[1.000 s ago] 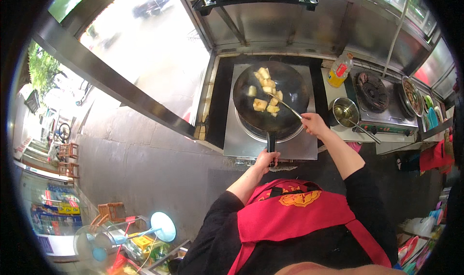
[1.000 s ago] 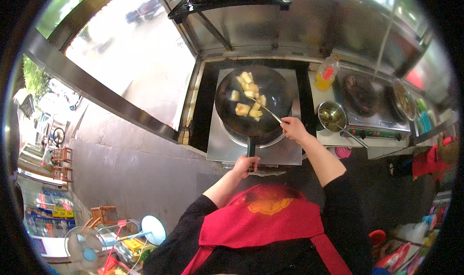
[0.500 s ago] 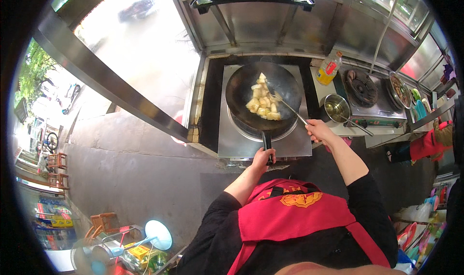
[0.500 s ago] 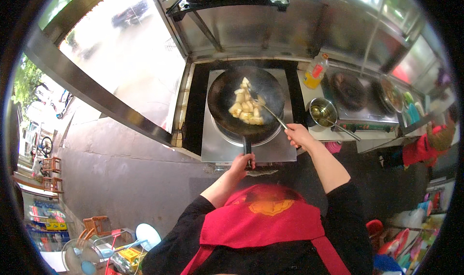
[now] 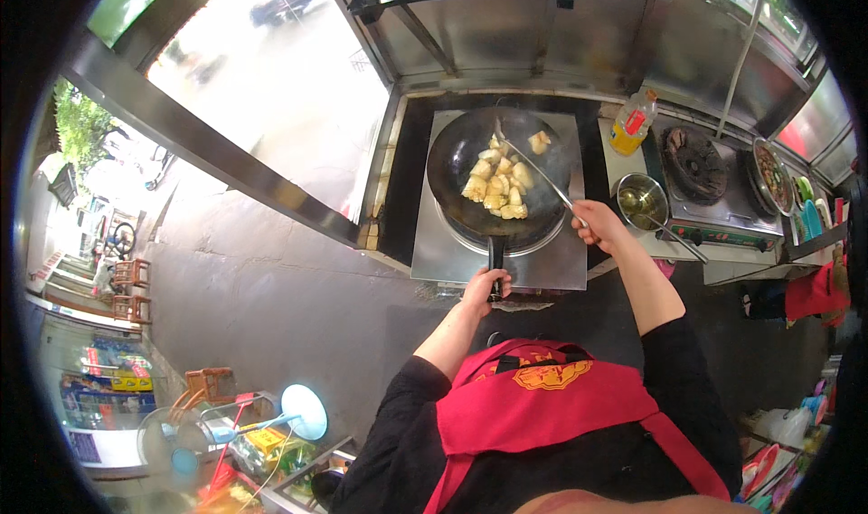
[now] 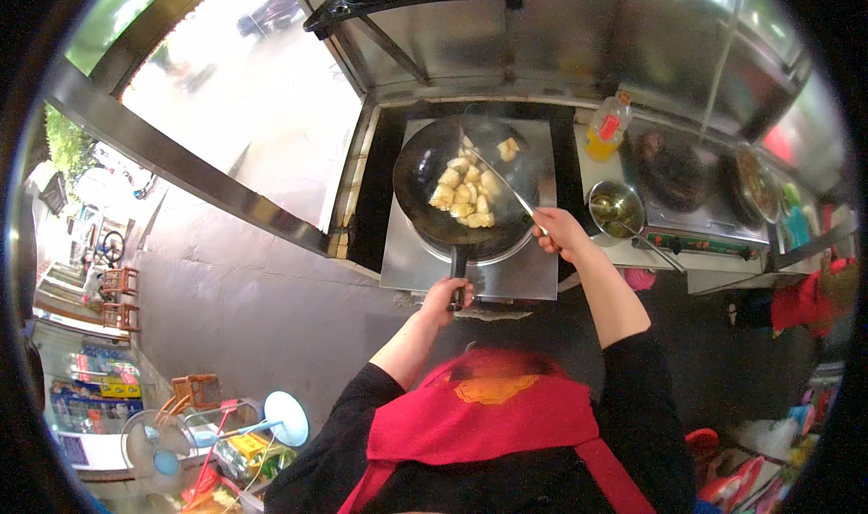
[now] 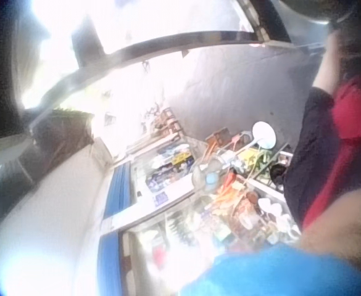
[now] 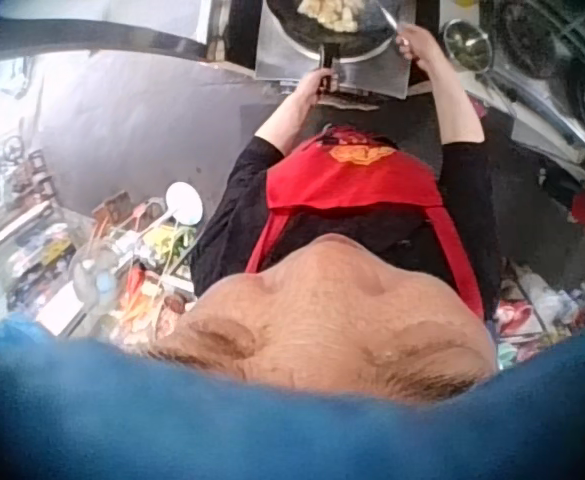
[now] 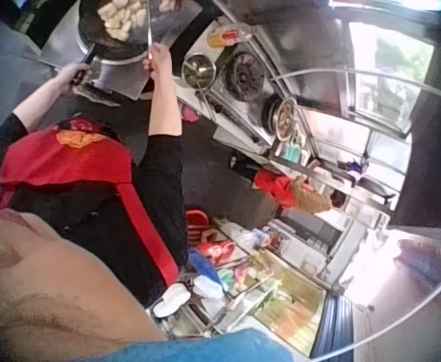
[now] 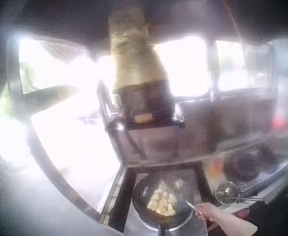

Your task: The person stir-fries cubed tofu in a wok, adds a dark sauce and water, and continues to stir the mixture until it simmers. The person uses a spatula to mix the ingredients and a ladle to add liquids.

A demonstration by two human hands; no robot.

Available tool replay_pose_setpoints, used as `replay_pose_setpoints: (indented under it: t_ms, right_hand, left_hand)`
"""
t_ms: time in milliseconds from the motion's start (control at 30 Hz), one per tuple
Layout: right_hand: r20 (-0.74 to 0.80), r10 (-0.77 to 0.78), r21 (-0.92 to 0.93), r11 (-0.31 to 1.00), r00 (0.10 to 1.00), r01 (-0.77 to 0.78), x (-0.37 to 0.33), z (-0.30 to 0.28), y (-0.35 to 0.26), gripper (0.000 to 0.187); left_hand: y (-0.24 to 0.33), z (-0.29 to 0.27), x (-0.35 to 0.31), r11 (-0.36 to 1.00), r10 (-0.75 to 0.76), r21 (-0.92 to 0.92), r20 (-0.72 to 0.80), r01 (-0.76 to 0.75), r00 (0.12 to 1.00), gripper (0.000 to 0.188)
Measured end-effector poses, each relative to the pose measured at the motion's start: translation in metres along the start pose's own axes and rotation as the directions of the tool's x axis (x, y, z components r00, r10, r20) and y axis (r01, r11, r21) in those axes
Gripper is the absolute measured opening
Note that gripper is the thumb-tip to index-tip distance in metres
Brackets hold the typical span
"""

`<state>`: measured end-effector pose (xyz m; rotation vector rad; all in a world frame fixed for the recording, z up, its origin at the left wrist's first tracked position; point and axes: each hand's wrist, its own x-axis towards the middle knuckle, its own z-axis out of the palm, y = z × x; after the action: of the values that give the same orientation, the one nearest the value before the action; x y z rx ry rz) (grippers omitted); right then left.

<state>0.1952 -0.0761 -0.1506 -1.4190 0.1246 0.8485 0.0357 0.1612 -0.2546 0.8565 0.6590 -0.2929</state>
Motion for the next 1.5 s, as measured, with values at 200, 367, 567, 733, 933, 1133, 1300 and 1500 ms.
replay_pose_setpoints:
  t_ms: [200, 367, 567, 733, 933, 1133, 1300, 1500]
  right_hand:
    - [0.076, 0.133, 0.344, 0.927, 0.988, -0.151, 0.035, -0.002, 0.022, 0.027]
    - [0.119, 0.215, 0.323, 0.915, 0.969, -0.243, -0.031, -0.05, 0.049, 0.032]
    - [0.156, 0.355, 0.202, 0.902, 0.922, -0.382, -0.083, -0.082, 0.058, 0.033]
    - [0.154, 0.275, 0.135, 0.946, 0.949, -0.296, -0.04, -0.054, 0.041, 0.031]
    - [0.261, 0.222, 0.265, 0.919, 0.94, -0.29, -0.039, -0.046, 0.027, 0.033]
    - [0.194, 0.323, 0.111, 0.931, 0.926, -0.348, -0.02, -0.067, 0.061, 0.029]
    - [0.24, 0.21, 0.207, 0.943, 0.948, -0.262, -0.012, -0.078, 0.057, 0.031]
    - [0.229, 0.13, 0.195, 0.965, 0.965, -0.176, -0.004, -0.07, 0.063, 0.029]
  left_hand:
    - [0.003, 0.006, -0.011, 0.996, 0.023, 0.081, -0.044, -0.02, 0.999, 0.015]
    - [-0.009, 0.007, -0.007, 0.996, 0.085, 0.038, -0.072, -0.082, 0.994, 0.015]
    - [-0.005, 0.013, -0.012, 0.997, 0.072, 0.024, -0.064, -0.07, 0.995, 0.015]
    - [-0.001, 0.014, -0.013, 0.996, 0.069, 0.06, -0.077, -0.065, 0.995, 0.014]
    - [-0.002, 0.018, -0.016, 0.991, 0.091, 0.104, -0.124, -0.078, 0.988, 0.015]
    - [-0.006, 0.016, -0.017, 0.984, 0.112, 0.151, -0.135, -0.091, 0.984, 0.015]
    - [-0.007, 0.016, -0.012, 0.984, 0.105, 0.157, -0.142, -0.082, 0.984, 0.016]
    - [-0.01, 0.009, -0.014, 0.981, 0.193, 0.047, -0.19, -0.187, 0.963, 0.035]
